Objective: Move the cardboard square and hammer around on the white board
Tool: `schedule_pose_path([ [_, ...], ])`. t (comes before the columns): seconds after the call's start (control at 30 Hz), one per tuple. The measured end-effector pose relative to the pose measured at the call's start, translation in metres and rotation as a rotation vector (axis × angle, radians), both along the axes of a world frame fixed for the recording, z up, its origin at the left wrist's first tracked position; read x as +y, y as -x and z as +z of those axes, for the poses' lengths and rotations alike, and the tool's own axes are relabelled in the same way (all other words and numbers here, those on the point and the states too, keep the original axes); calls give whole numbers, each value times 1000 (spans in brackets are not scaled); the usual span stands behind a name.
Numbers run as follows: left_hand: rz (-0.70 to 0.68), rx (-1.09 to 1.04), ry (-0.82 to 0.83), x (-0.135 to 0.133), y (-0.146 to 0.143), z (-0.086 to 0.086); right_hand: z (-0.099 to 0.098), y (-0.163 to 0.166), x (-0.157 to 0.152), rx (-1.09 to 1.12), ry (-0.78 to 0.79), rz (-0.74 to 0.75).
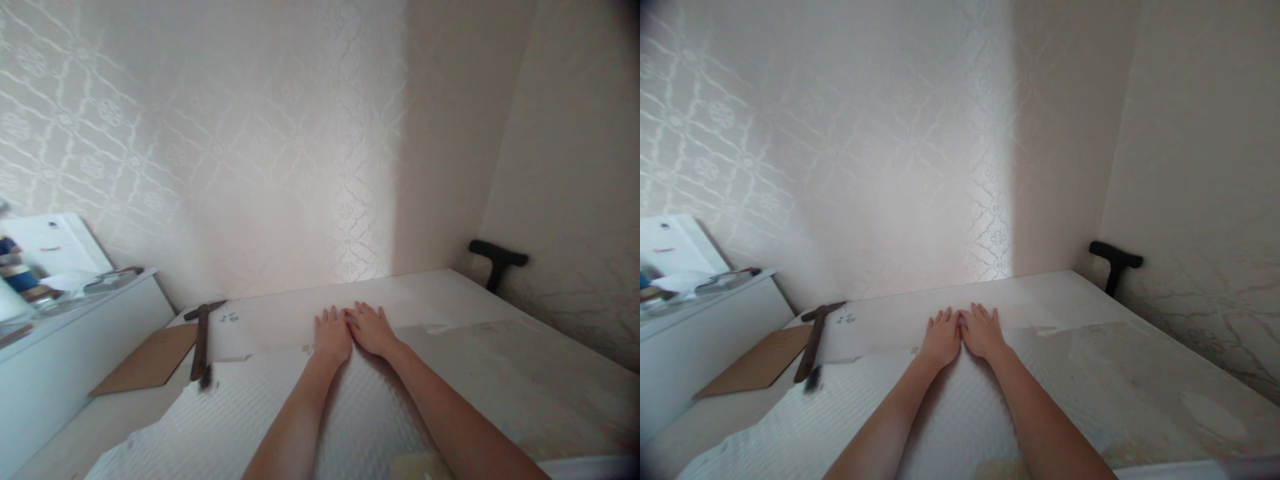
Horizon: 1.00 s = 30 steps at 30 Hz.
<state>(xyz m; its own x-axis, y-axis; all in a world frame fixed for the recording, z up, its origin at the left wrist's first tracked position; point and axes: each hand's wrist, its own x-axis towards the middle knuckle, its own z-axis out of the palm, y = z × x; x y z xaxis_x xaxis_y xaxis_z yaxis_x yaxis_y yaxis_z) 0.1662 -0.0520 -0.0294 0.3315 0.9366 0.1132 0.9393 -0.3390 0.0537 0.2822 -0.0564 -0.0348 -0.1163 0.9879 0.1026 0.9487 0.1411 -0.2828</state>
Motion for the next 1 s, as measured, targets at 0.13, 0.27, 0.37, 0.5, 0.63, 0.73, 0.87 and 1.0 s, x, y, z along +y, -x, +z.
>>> schedule_pose_path([
  [0.13, -2, 11, 7, 0, 0, 0, 1, 0, -1, 0, -1, -3],
  [0.27, 1, 4, 5, -1, 0, 1, 1, 0, -1, 9, -6, -3],
  [0.37, -3, 3, 2, -2, 0, 2, 1, 0, -1, 8, 0, 0],
  [0.5, -3, 7, 2, -2, 0, 2, 0, 0, 0, 13, -9, 1],
  [0.63, 2, 7, 4, -2, 0, 2, 0, 0, -1, 10, -2, -3],
  [0.73, 4, 8, 4, -1, 0, 2, 1, 0, -1, 6, -1, 1],
  [0.87, 4, 13, 6, -1, 0, 2, 0, 0, 0, 6, -7, -1],
  [1.0, 1, 21, 11, -1, 0, 1, 0, 0, 0, 12, 3, -4],
])
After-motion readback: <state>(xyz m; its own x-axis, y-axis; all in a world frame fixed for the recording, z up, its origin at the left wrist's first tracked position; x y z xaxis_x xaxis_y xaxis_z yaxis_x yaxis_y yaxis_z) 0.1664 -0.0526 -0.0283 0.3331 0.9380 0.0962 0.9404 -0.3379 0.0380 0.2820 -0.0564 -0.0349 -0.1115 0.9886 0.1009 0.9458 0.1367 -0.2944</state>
